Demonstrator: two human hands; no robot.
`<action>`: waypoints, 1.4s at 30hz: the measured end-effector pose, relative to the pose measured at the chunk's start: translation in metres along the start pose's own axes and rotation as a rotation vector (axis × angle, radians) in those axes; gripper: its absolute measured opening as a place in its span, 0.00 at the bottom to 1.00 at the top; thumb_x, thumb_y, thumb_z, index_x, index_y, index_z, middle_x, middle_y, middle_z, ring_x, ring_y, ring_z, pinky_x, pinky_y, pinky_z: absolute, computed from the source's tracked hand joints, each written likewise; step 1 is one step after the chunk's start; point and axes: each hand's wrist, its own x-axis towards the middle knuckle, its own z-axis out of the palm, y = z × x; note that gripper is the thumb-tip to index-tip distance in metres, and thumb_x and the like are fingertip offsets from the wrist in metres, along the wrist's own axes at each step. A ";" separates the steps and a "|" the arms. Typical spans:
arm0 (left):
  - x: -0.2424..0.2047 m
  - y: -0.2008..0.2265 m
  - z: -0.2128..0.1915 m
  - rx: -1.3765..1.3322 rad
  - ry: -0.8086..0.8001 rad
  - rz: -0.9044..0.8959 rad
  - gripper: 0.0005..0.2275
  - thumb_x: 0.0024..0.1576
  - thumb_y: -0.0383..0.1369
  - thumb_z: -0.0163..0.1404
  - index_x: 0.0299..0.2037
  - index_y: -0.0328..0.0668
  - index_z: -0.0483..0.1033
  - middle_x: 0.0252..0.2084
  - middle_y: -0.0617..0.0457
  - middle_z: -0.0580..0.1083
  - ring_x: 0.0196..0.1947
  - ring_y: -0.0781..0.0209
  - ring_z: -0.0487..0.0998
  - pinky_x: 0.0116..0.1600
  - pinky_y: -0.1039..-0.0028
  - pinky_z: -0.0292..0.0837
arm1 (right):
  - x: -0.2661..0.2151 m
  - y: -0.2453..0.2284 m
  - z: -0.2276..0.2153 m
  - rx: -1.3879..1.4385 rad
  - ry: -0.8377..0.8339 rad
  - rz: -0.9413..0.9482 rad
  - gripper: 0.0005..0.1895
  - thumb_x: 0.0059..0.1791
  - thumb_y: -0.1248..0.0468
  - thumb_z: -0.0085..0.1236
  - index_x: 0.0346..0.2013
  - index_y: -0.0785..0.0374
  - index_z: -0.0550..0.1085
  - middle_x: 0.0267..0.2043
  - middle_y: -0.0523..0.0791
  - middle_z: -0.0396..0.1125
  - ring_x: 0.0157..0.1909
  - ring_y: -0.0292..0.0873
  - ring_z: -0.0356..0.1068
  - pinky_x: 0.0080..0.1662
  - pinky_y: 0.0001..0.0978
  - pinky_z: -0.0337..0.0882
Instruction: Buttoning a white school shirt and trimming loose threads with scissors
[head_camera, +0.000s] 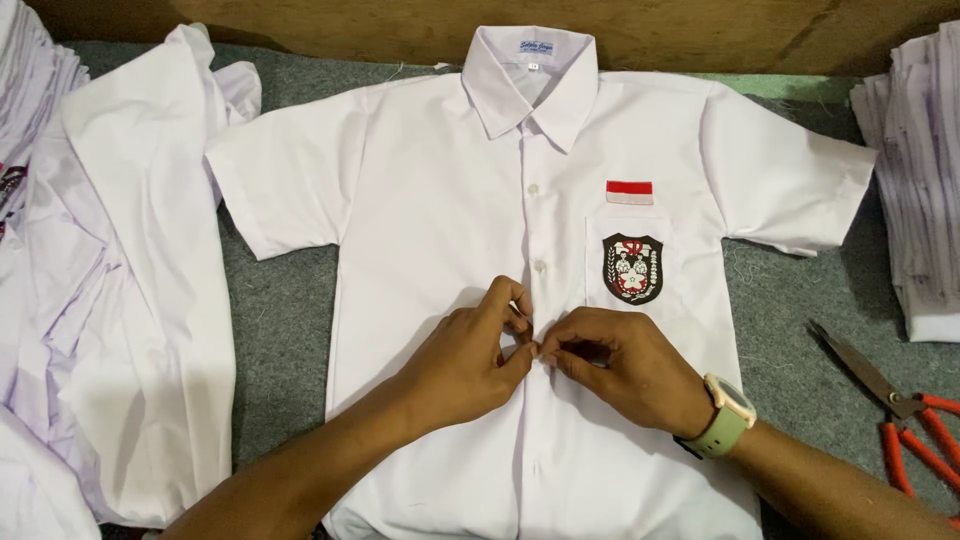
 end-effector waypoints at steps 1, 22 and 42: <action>-0.002 0.003 -0.001 0.079 -0.002 0.004 0.12 0.59 0.28 0.47 0.50 0.43 0.60 0.37 0.45 0.77 0.30 0.48 0.79 0.38 0.61 0.72 | 0.000 -0.003 0.000 -0.019 0.013 -0.032 0.06 0.46 0.73 0.62 0.36 0.63 0.81 0.34 0.52 0.80 0.39 0.50 0.83 0.43 0.42 0.83; -0.039 -0.010 0.017 0.802 -0.117 0.998 0.14 0.49 0.28 0.60 0.45 0.47 0.75 0.52 0.51 0.74 0.56 0.46 0.70 0.59 0.57 0.65 | 0.087 -0.032 -0.068 -0.660 0.196 -0.425 0.12 0.52 0.69 0.53 0.50 0.68 0.76 0.42 0.52 0.76 0.38 0.50 0.76 0.41 0.44 0.75; -0.028 -0.065 0.087 0.639 -0.248 1.291 0.15 0.66 0.29 0.42 0.60 0.43 0.76 0.61 0.52 0.79 0.66 0.44 0.78 0.76 0.58 0.67 | 0.299 0.057 -0.067 -1.517 0.699 -0.616 0.29 0.64 0.45 0.44 0.23 0.50 0.75 0.18 0.40 0.70 0.16 0.44 0.68 0.44 0.42 0.60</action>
